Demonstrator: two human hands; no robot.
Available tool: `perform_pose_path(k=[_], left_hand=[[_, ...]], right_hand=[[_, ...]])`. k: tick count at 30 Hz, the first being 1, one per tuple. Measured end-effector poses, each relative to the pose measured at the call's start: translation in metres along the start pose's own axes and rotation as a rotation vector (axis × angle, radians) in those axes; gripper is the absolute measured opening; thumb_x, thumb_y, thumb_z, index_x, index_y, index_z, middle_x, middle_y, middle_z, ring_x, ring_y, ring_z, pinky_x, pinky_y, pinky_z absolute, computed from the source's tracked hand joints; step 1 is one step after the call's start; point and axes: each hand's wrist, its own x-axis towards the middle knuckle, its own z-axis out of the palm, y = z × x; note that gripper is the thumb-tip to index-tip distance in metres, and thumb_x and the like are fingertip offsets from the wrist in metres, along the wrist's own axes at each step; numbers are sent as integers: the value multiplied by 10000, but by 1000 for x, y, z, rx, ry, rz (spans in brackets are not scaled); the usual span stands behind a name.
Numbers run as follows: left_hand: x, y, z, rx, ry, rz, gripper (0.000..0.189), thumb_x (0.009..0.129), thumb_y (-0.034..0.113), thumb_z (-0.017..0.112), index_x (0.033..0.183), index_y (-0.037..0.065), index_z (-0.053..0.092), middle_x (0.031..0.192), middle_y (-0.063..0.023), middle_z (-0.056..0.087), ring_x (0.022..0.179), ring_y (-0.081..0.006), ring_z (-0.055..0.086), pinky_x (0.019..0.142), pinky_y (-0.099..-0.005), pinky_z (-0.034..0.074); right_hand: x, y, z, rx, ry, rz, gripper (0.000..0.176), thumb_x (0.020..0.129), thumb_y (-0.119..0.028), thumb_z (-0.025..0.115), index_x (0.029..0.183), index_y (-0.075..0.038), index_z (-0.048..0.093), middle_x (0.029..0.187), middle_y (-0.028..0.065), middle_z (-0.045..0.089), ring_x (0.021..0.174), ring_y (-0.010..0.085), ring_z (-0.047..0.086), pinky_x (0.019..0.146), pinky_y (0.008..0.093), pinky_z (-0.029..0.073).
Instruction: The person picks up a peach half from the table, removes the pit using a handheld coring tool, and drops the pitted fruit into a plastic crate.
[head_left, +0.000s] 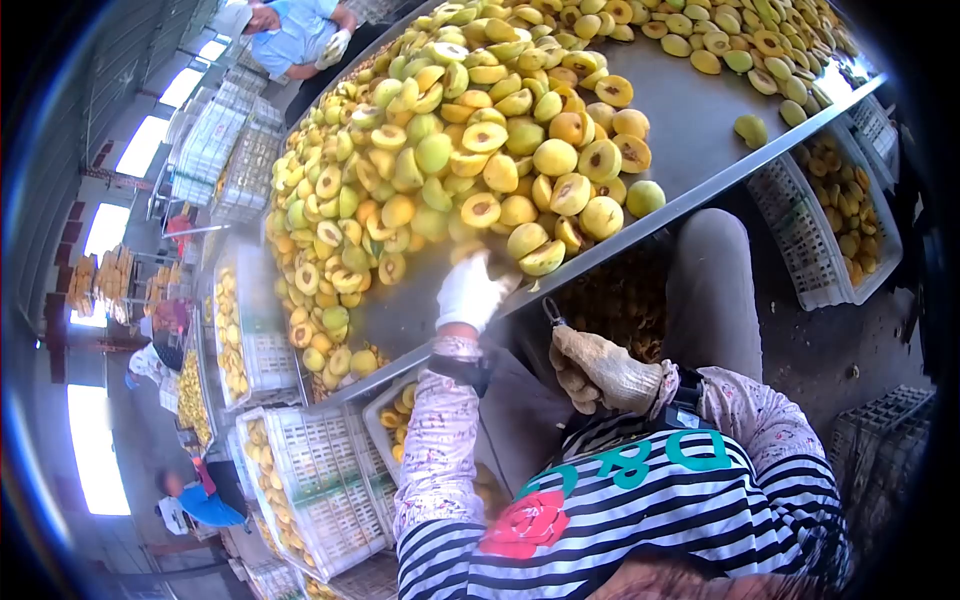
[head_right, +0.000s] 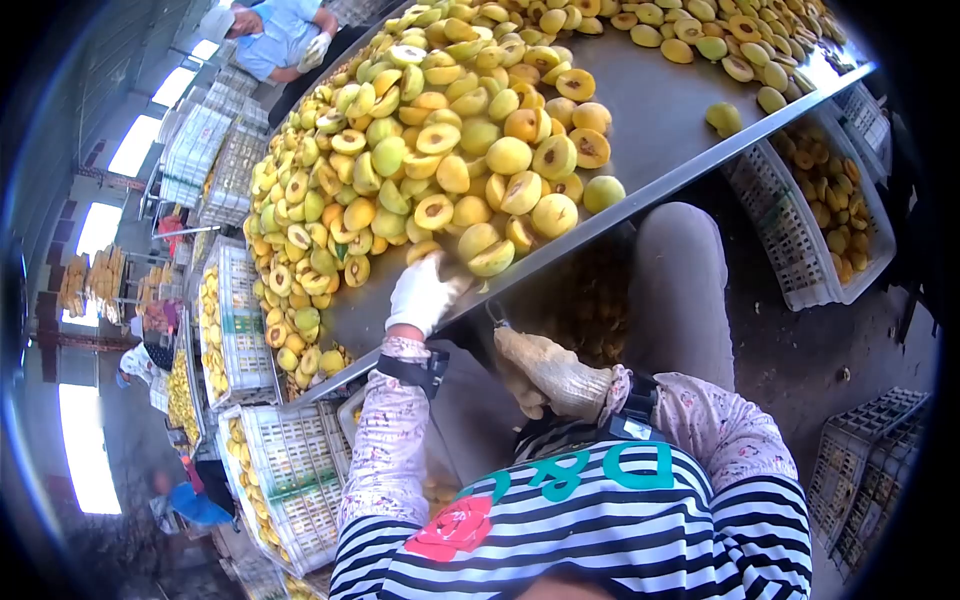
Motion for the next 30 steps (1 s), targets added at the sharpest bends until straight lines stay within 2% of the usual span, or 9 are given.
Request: perform_pose_path(k=[3,7,11,13,15,17,18,22,30], left_hand=[[16,-22,10,-164,7,-1,587,785,434,764,1207,35,679,1154,-207,701,1088,-359,664,935,-419,519],[-21,-38,3,-954,129,-187,424,835,154,793,1205,-7,667,1020,-125,734,901,-224,712,813,-351,573],[-79,-50,9,-1961,127,392,514,921,199,677,1354,-36,528,1236,-220,625,1111,-330,651,983,-486,555],[-105,-11,9,-2267,148,92,541,984,382,561,1346,-19,548,1247,-222,631,1117,-368,648,960,-521,551],[-111,-8,24,-2303,7,6,562,1016,486,468,1236,-9,617,1141,-199,675,991,-345,682,842,-480,588],[-120,18,22,-1958,180,-173,566,1037,539,398,1040,32,649,966,-152,691,842,-284,679,734,-392,585],[-122,24,22,-1971,206,-187,555,1039,535,398,1032,40,649,955,-146,690,828,-276,675,721,-385,579],[-129,33,22,-2094,295,-338,508,1043,499,414,1019,48,647,921,-128,682,781,-253,657,682,-365,559],[-149,7,23,-1915,227,-316,417,1033,398,462,999,33,660,906,-116,668,762,-230,645,662,-334,537]], right_hand=[[-9,-6,-9,13,27,-30,432,1027,-516,494,829,-132,478,595,-10,392,447,96,332,417,250,289],[-13,-11,-8,11,42,-4,359,1038,-439,497,846,-137,465,594,-19,377,423,89,283,395,244,232],[-3,-8,-5,-213,-44,-30,335,1014,-426,524,865,-128,490,617,-12,438,454,94,367,410,249,284],[-4,-9,5,-366,-67,-74,331,1000,-426,543,877,-120,510,625,-10,458,475,95,405,426,253,318],[-3,-9,13,-483,-109,-27,341,985,-430,563,921,-94,568,648,-18,489,508,100,442,473,247,358],[-9,-17,35,-633,-60,3,395,975,-452,579,1038,-66,635,709,28,575,607,130,544,561,266,445],[-3,-14,40,-807,48,2,457,974,-466,590,1180,-64,660,843,92,676,782,187,647,731,316,521],[5,-4,54,-1015,198,-97,493,981,-469,587,1257,-65,641,1058,177,719,984,311,694,888,394,526],[29,24,51,-924,-30,-179,483,964,-448,623,1180,-18,652,1010,176,723,972,283,689,881,375,519]])
